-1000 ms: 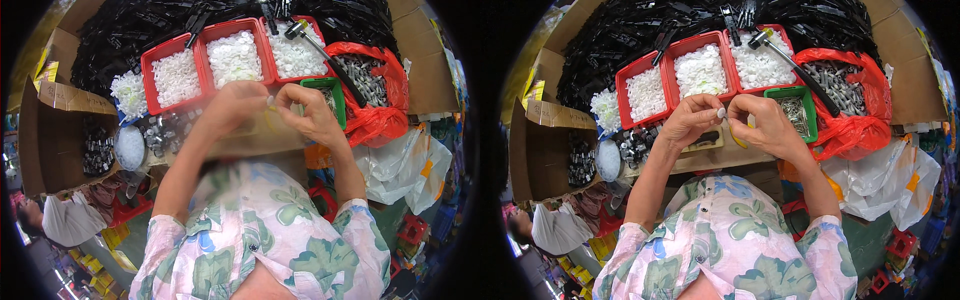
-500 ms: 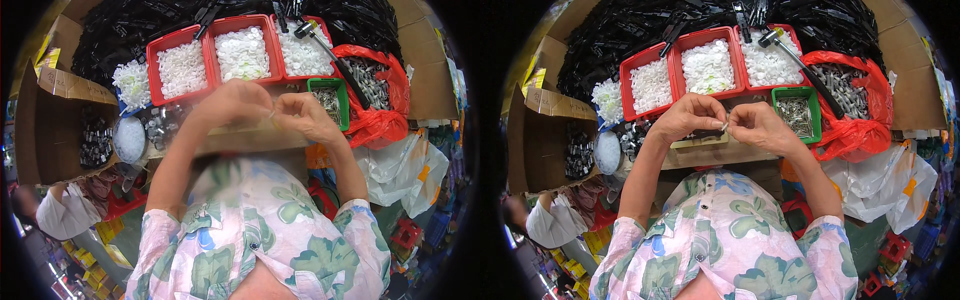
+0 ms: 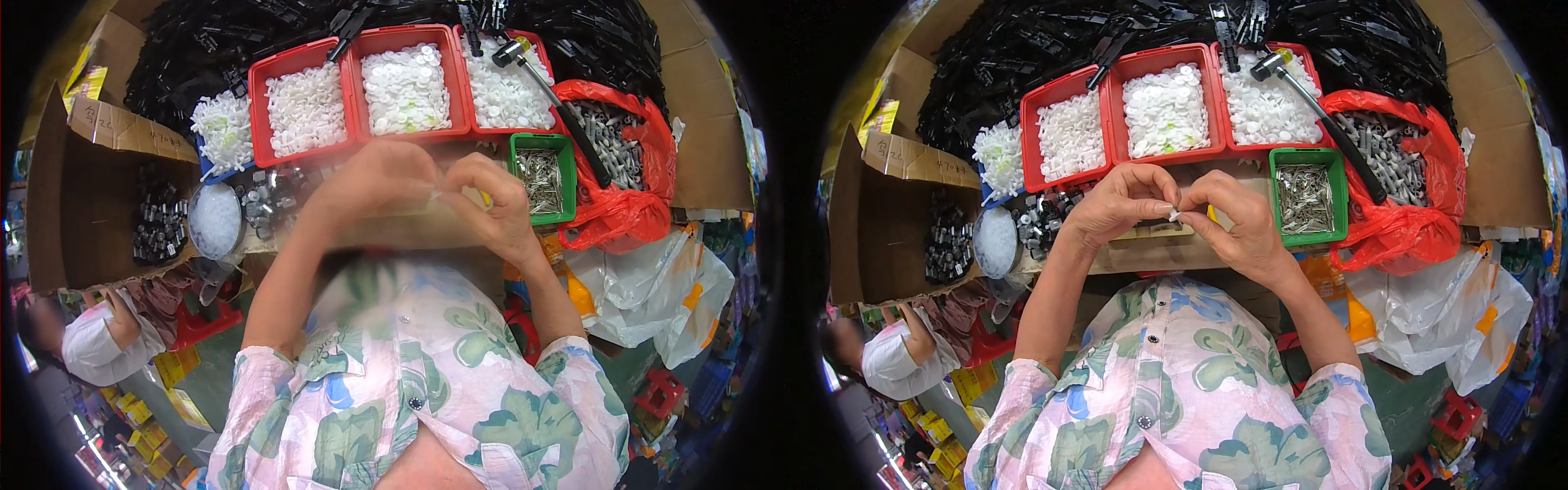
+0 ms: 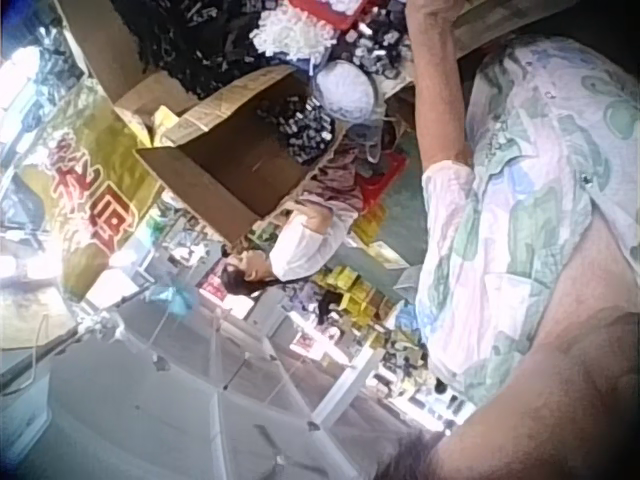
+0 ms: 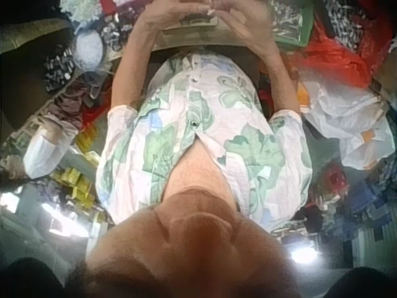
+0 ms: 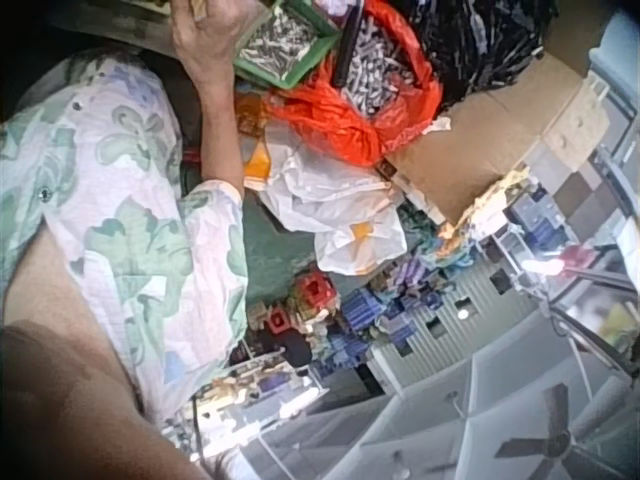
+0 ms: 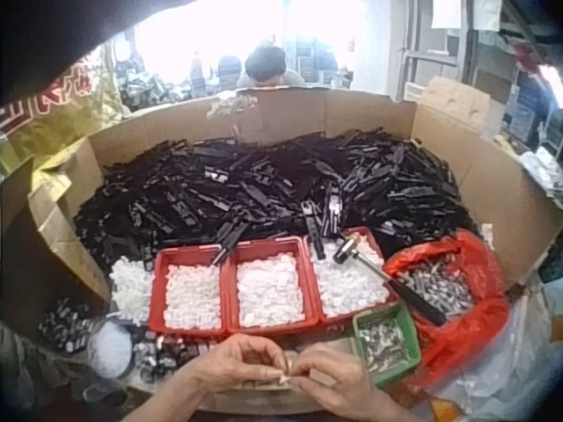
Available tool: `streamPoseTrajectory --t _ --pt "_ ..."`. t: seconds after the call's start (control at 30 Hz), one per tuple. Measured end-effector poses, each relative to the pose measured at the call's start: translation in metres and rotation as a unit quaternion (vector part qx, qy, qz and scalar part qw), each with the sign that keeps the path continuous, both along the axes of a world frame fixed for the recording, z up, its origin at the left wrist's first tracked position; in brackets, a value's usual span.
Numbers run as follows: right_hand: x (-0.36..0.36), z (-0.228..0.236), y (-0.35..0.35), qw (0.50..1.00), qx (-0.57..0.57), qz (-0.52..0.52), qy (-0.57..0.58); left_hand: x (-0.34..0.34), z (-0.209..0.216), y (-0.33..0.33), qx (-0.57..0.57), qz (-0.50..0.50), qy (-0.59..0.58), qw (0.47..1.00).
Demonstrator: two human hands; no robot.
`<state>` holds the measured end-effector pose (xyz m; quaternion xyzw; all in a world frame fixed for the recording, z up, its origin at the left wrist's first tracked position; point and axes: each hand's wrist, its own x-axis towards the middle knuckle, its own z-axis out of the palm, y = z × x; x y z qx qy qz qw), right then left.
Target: The person assembles small metal lock bodies by inserting white plastic pins and metal components into a yellow jig. They use pliers to press parts into place and a hammer to tap them down, repeating the process for multiple units.
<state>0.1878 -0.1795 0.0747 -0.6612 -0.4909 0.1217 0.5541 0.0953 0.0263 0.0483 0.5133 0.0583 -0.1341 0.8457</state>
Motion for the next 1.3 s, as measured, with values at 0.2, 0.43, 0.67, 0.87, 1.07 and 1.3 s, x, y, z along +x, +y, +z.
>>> streamPoseTrajectory --t 0.2,0.43,0.67,0.87,1.07,1.3 --pt "-0.014 -0.008 0.016 0.999 -0.024 -0.020 -0.045 -0.029 0.011 0.000 0.094 0.160 0.010 0.982" --pt "-0.025 -0.038 0.039 0.989 -0.055 -0.029 -0.135 -0.085 -0.008 -0.008 0.413 0.265 -0.076 0.868" --pt "-0.031 -0.050 0.050 0.988 -0.062 -0.035 -0.136 -0.097 -0.032 -0.027 0.635 0.251 -0.256 0.685" --pt "-0.032 -0.056 0.052 0.989 -0.076 -0.029 -0.122 -0.098 -0.044 -0.029 0.722 0.201 -0.274 0.603" --pt "-0.031 -0.056 0.052 0.981 -0.083 -0.029 -0.175 -0.100 -0.048 -0.027 0.742 0.185 -0.269 0.586" --pt "-0.030 -0.047 0.053 0.979 -0.099 -0.010 -0.178 -0.099 -0.047 -0.027 0.754 0.169 -0.266 0.577"
